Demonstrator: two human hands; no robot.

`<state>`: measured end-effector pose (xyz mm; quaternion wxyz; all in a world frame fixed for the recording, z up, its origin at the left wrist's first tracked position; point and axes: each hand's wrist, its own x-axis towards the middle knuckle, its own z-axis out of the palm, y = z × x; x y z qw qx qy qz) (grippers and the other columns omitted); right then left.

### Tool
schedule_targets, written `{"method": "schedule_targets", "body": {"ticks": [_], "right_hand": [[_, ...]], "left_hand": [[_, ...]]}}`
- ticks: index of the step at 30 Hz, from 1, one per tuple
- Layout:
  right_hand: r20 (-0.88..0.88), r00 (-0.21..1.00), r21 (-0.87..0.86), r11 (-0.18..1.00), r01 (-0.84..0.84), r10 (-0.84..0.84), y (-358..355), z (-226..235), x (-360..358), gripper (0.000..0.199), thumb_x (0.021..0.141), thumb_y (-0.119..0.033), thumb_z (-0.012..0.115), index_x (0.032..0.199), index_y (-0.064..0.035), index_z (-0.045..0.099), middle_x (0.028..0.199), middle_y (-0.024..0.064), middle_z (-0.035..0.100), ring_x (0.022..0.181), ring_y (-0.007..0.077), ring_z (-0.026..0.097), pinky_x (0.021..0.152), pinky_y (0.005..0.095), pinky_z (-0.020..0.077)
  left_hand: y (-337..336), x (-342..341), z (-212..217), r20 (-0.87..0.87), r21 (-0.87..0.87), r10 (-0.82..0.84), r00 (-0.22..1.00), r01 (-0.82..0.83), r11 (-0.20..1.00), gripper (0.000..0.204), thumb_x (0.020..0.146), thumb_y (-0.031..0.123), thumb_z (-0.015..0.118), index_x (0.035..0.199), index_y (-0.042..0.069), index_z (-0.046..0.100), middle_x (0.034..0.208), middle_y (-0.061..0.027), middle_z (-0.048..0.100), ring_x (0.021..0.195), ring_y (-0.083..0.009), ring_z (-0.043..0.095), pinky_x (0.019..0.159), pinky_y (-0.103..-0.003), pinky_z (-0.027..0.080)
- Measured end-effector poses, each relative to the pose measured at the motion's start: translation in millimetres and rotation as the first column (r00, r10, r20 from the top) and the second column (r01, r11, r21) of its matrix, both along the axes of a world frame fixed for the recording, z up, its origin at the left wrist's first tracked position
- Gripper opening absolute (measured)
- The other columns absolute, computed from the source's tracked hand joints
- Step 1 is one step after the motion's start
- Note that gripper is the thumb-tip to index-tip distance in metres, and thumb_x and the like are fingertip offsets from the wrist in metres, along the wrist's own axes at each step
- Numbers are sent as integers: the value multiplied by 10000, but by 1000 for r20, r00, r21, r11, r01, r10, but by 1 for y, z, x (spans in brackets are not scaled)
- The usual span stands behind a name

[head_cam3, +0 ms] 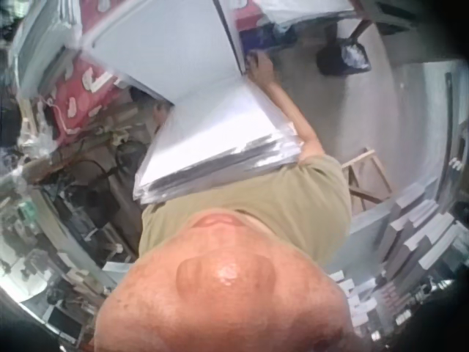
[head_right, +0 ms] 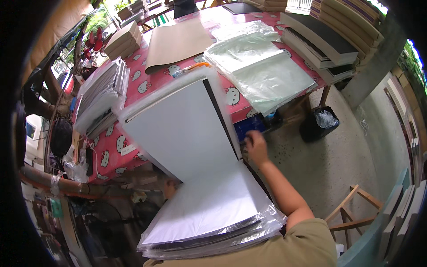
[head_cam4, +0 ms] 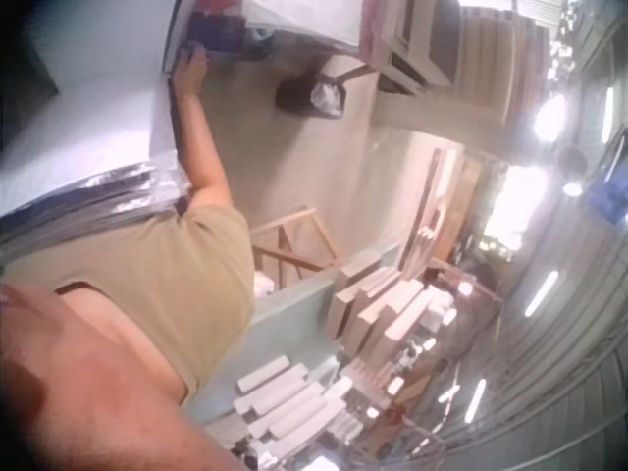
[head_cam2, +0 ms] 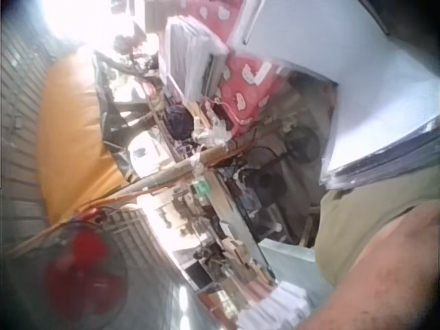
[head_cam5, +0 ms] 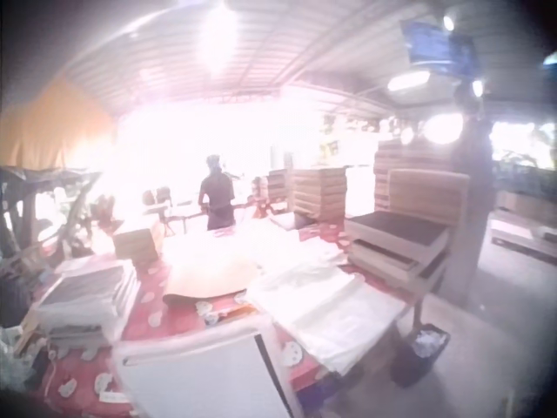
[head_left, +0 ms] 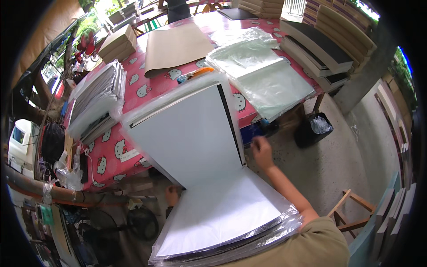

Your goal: The person places white boards and black boards into individual plastic sleeves, smoothing the plastic over the boards and stacking them together.

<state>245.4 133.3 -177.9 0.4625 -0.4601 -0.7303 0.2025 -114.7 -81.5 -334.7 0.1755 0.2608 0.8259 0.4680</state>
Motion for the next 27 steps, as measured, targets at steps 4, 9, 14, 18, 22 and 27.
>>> {"method": "schedule_targets", "body": {"ticks": [4, 9, 14, 18, 22, 27], "right_hand": [[252, 913, 400, 894, 202, -319, 48, 82, 29, 314, 678, -7, 583, 979, -80, 533, 817, 104, 534, 859, 254, 471, 752, 375, 369], [458, 867, 444, 896, -32, -196, 96, 84, 57, 206, 660, -53, 613, 864, -79, 600, 829, 70, 548, 883, 227, 470, 745, 389, 362], [270, 963, -8, 1000, -5, 7, 134, 96, 68, 152, 643, -94, 643, 792, -95, 609, 847, 45, 567, 939, 224, 482, 779, 417, 371], [581, 813, 88, 990, -111, 40, 120, 101, 57, 171, 639, -108, 647, 795, -62, 595, 782, 74, 577, 893, 253, 520, 786, 383, 394], [199, 959, -315, 940, -132, 202, 160, 94, 69, 143, 743, -120, 618, 843, -21, 594, 696, 52, 574, 672, 136, 514, 666, 250, 415], [-305, 951, -259, 965, -27, -56, 219, 95, 111, 164, 830, -174, 524, 868, -27, 586, 762, 21, 568, 675, 107, 478, 638, 244, 400]], "left_hand": [[-38, -28, 17, 355, 25, -46, 934, 40, 999, 206, 807, 201, 548, 861, 2, 541, 738, -58, 555, 598, -130, 497, 525, -255, 401], [-39, -5, 79, 346, 50, -89, 934, 76, 996, 164, 804, 162, 556, 859, 8, 543, 731, -47, 551, 601, -97, 495, 502, -223, 392], [-55, -11, 74, 362, 37, -53, 931, 43, 998, 138, 798, 133, 553, 866, 13, 546, 719, -45, 550, 597, -91, 496, 501, -231, 398], [-61, -13, 84, 341, 57, -62, 938, 46, 997, 133, 794, 129, 560, 866, 17, 548, 695, -35, 549, 585, -90, 493, 508, -220, 391], [-51, -11, 108, 340, 128, -64, 938, 21, 992, 137, 793, 128, 566, 877, 21, 550, 690, -19, 541, 586, -82, 483, 517, -205, 380], [-25, -17, 161, 332, 286, -185, 925, 88, 954, 134, 810, 128, 553, 892, 22, 549, 707, -3, 532, 604, -66, 463, 535, -196, 367]]}}
